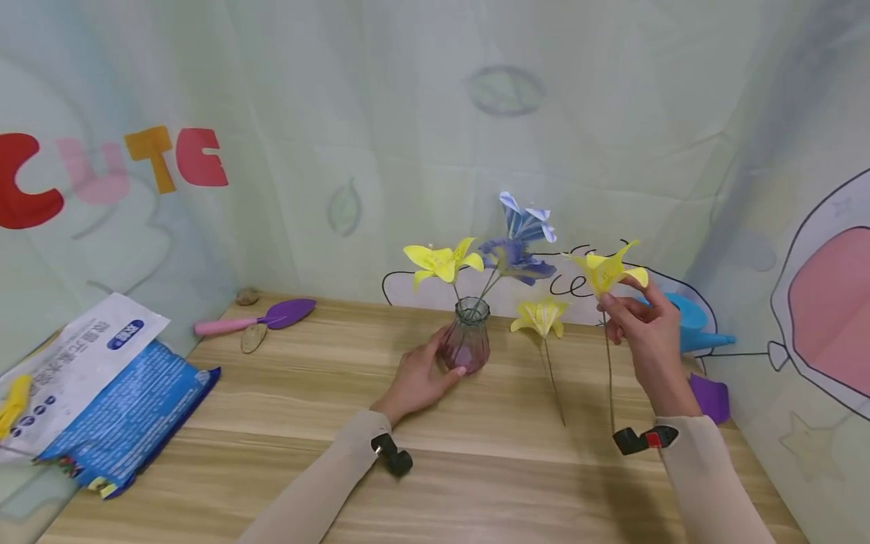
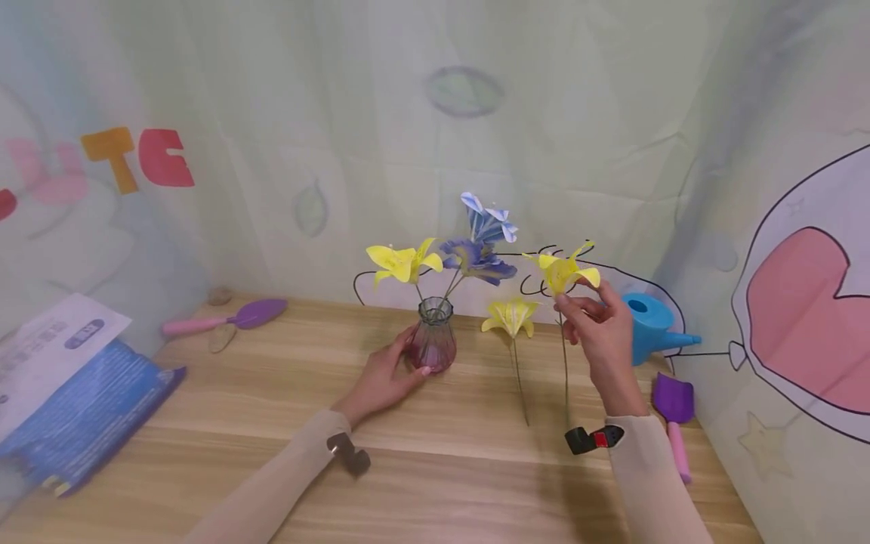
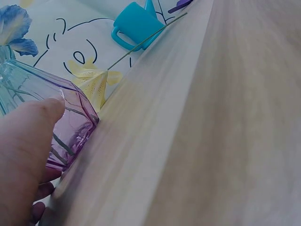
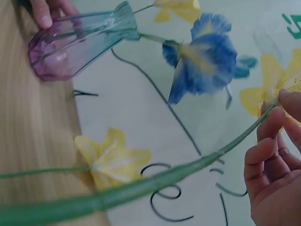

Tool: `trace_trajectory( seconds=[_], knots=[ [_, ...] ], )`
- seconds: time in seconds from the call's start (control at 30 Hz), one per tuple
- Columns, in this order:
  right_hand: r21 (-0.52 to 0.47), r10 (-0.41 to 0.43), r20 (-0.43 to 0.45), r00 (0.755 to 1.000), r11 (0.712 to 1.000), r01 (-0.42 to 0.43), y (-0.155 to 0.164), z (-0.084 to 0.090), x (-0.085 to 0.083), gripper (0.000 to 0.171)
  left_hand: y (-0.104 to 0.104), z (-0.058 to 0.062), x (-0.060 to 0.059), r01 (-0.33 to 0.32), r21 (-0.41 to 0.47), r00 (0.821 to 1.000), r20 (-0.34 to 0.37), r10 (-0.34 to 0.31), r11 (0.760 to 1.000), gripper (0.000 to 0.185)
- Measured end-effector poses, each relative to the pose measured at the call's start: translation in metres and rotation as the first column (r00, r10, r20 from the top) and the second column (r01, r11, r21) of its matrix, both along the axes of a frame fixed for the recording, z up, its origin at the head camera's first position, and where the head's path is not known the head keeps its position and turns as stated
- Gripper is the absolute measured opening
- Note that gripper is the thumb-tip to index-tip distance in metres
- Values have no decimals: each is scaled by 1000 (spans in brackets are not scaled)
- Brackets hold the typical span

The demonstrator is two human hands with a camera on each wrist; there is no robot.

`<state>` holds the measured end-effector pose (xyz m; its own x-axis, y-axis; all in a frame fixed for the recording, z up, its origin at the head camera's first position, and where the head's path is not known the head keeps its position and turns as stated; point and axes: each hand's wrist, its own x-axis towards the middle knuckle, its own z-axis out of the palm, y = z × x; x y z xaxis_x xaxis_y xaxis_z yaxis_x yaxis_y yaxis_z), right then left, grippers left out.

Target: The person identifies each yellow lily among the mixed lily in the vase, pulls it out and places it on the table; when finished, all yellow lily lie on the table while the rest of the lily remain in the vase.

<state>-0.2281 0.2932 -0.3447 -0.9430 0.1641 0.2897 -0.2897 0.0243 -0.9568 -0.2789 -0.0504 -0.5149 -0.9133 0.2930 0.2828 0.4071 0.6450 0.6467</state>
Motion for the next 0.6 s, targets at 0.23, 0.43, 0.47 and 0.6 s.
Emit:
trace_trajectory(
  seconds=[0.23, 0.43, 0.47, 0.6],
  knots=[
    [-37, -77, 183, 980, 996, 85, 23, -25, -2, 44, -1, 2, 0, 2, 5, 1000, 13, -2, 1000, 89],
    [119, -191, 352, 916, 980, 159, 40, -51, -16, 55, -2, 1, -1, 4, 3, 1000, 8, -4, 1000, 89],
    [149, -208, 372, 905, 975, 163, 42, -56, -18, 57, -2, 1, -1, 4, 2, 1000, 8, -4, 1000, 89],
    [221, -241, 412, 879, 962, 160, 48, -73, -26, 58, -2, 0, -1, 7, -4, 1000, 6, -7, 1000, 90]
  ],
)
